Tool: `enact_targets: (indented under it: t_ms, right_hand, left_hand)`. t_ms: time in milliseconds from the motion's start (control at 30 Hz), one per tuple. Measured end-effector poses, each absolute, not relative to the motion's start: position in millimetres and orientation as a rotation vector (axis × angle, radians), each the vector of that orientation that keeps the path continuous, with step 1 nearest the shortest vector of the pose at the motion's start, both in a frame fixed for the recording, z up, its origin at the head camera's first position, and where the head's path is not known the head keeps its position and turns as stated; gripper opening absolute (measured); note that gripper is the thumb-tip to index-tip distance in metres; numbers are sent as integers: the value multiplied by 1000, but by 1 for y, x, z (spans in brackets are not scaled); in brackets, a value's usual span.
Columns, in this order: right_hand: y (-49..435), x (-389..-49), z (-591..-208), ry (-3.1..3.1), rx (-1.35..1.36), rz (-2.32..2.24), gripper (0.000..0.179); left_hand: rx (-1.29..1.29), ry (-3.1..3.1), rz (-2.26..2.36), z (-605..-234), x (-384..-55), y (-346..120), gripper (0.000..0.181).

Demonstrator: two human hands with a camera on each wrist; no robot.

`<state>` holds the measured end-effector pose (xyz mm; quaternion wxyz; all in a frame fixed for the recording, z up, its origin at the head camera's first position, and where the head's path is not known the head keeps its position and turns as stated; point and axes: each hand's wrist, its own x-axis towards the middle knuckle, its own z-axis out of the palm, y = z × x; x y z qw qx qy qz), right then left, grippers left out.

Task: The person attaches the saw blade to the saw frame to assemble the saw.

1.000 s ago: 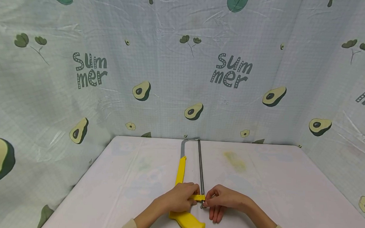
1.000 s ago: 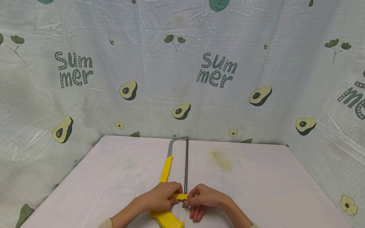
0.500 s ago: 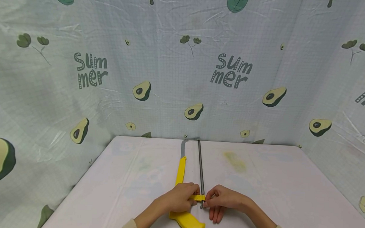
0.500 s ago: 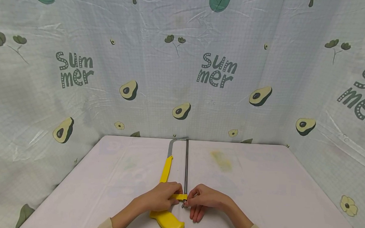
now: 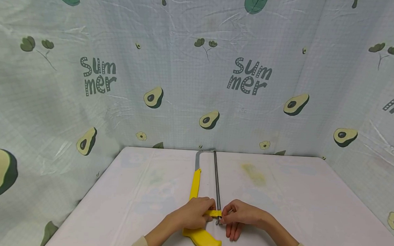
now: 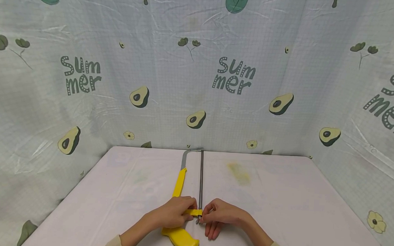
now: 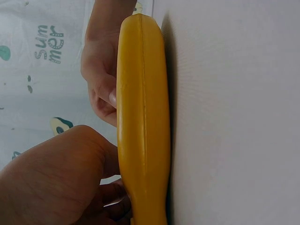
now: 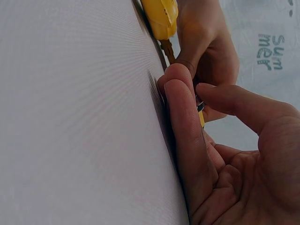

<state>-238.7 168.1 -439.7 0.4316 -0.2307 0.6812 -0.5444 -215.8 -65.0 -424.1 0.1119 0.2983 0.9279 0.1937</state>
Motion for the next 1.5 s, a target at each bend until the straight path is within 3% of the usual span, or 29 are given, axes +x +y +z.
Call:
enact_targets:
  t_ms: [1500]
  right_hand:
    - [168, -241, -440, 1685, -585, -1360, 13]
  left_hand:
    - [883, 2727, 566, -426, -218, -66, 12]
